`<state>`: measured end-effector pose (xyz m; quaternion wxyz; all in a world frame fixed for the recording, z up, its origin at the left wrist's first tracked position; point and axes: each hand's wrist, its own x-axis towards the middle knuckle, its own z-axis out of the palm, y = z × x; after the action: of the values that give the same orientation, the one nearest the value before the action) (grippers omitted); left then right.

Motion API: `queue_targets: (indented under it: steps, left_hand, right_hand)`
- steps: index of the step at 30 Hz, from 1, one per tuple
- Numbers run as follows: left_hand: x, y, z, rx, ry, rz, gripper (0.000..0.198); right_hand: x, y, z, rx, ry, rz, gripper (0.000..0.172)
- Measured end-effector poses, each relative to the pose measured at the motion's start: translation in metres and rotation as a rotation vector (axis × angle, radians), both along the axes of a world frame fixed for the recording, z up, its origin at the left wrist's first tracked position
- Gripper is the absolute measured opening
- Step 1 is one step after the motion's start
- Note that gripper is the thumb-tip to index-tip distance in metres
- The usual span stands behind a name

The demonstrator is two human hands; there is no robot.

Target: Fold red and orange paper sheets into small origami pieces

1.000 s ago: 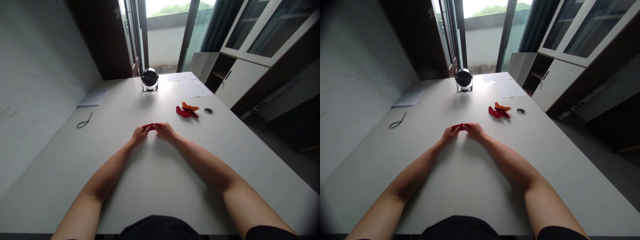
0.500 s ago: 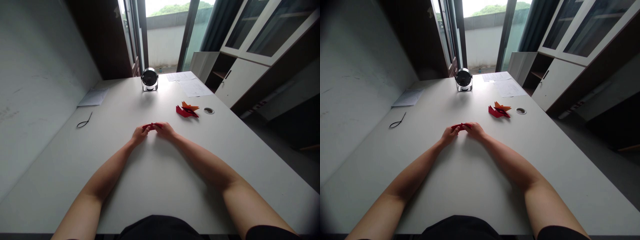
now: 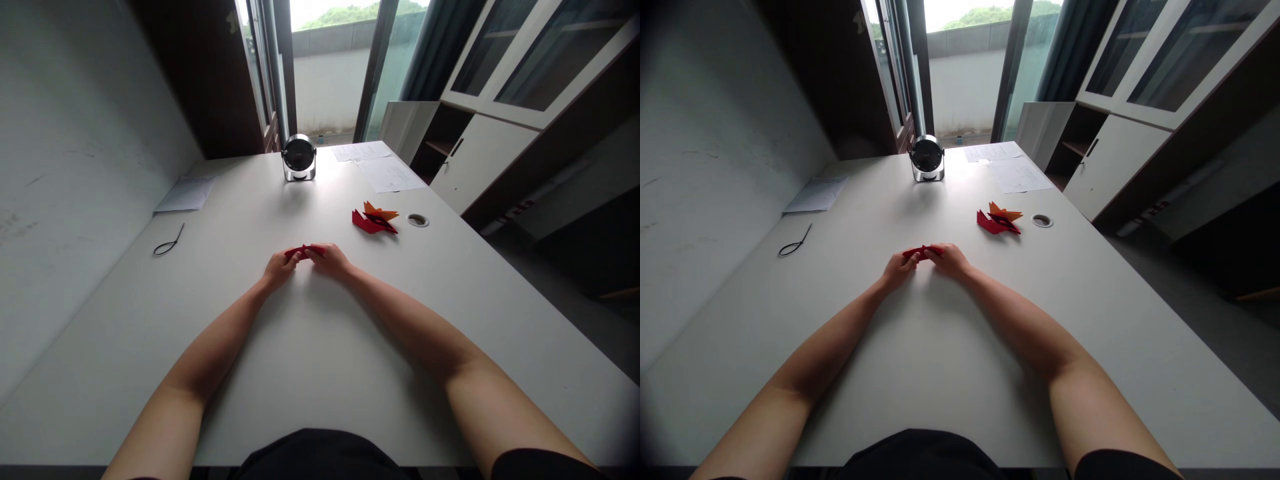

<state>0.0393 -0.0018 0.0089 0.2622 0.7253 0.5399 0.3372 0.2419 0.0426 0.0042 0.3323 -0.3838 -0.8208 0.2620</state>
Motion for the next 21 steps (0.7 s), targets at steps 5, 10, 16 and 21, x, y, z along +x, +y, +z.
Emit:
queue_targets:
  steps: [5,10,16,21]
  left_hand:
    - [-0.0002,-0.0004,0.0015,-0.009,0.003,-0.005,0.041]
    - [-0.0002,-0.0006,0.0013,-0.005,0.005,-0.004,0.042]
    - [-0.0003,-0.0002,0.0008,-0.011,0.009,-0.007,0.041]
    - [0.0005,-0.0006,0.0021,-0.016,0.012,-0.001,0.041]
  right_hand:
    - [-0.0004,0.0004,-0.0016,-0.013,-0.005,-0.006,0.031]
    - [-0.0005,0.0025,-0.0055,-0.009,0.0,-0.016,0.031]
    - [-0.0003,0.0034,-0.0067,-0.007,0.007,-0.013,0.031]
    - [-0.0004,0.002,-0.0032,-0.02,0.01,-0.003,0.032]
